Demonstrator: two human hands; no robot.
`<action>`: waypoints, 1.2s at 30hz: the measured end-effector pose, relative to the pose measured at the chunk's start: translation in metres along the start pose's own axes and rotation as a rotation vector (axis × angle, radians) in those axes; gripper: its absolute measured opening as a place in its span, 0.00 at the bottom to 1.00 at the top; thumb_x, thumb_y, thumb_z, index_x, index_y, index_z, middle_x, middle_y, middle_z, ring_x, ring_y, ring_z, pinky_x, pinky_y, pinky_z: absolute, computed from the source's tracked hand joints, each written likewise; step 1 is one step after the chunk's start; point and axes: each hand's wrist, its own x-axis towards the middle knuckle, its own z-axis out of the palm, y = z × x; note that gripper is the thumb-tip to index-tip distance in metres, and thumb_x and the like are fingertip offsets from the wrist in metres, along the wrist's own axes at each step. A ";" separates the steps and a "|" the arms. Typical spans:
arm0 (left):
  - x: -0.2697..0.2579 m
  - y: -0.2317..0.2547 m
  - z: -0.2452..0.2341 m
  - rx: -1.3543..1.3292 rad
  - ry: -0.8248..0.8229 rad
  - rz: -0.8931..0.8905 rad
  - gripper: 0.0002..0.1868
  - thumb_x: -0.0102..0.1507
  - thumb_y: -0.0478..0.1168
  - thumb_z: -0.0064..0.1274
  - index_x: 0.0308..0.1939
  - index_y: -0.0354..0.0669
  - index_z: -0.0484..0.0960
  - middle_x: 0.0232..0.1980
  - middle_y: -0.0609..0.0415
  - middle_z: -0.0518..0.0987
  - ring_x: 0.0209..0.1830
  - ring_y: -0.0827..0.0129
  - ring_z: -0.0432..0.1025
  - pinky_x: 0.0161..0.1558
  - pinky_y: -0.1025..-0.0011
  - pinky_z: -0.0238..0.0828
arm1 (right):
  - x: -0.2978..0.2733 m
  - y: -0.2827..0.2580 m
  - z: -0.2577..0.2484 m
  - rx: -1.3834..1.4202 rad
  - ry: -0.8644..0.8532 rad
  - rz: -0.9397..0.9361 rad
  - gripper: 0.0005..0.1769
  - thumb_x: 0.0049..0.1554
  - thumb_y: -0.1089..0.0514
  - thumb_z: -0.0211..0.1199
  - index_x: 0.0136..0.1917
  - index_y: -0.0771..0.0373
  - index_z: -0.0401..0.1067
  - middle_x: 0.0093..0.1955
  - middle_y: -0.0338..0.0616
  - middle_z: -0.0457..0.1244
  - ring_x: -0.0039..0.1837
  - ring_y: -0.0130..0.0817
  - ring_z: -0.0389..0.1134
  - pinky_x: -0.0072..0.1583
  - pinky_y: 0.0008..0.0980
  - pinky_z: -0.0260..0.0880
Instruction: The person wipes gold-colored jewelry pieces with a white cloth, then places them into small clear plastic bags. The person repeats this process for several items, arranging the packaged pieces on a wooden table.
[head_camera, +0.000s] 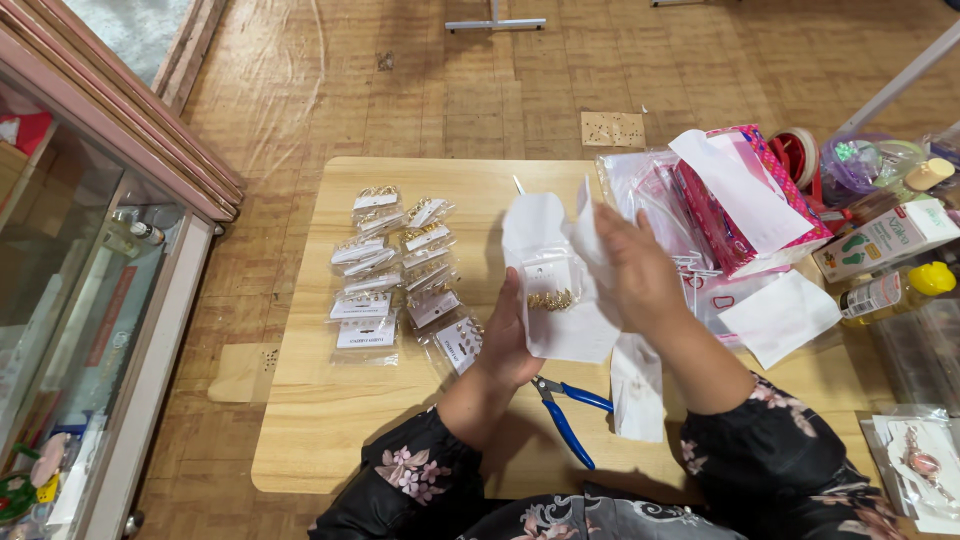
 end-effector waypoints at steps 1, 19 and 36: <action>-0.001 0.001 0.001 0.076 -0.018 0.010 0.30 0.76 0.56 0.42 0.70 0.34 0.69 0.63 0.45 0.77 0.65 0.60 0.71 0.67 0.61 0.67 | -0.001 0.003 -0.005 0.300 0.068 0.060 0.26 0.73 0.49 0.42 0.70 0.69 0.68 0.76 0.52 0.61 0.78 0.38 0.61 0.79 0.44 0.55; -0.009 -0.007 -0.028 0.901 0.170 -0.039 0.21 0.79 0.51 0.43 0.59 0.37 0.78 0.42 0.60 0.75 0.37 0.80 0.65 0.37 0.78 0.62 | -0.007 -0.006 0.009 0.391 -0.208 0.466 0.17 0.59 0.64 0.67 0.62 0.63 0.79 0.54 0.44 0.71 0.51 0.24 0.67 0.52 0.27 0.68; -0.003 0.002 0.003 0.921 0.180 0.023 0.24 0.74 0.52 0.42 0.67 0.38 0.71 0.54 0.60 0.77 0.51 0.80 0.69 0.52 0.78 0.67 | -0.003 -0.025 0.012 0.220 -0.015 0.102 0.16 0.54 0.64 0.67 0.56 0.62 0.77 0.66 0.46 0.61 0.72 0.38 0.61 0.72 0.36 0.58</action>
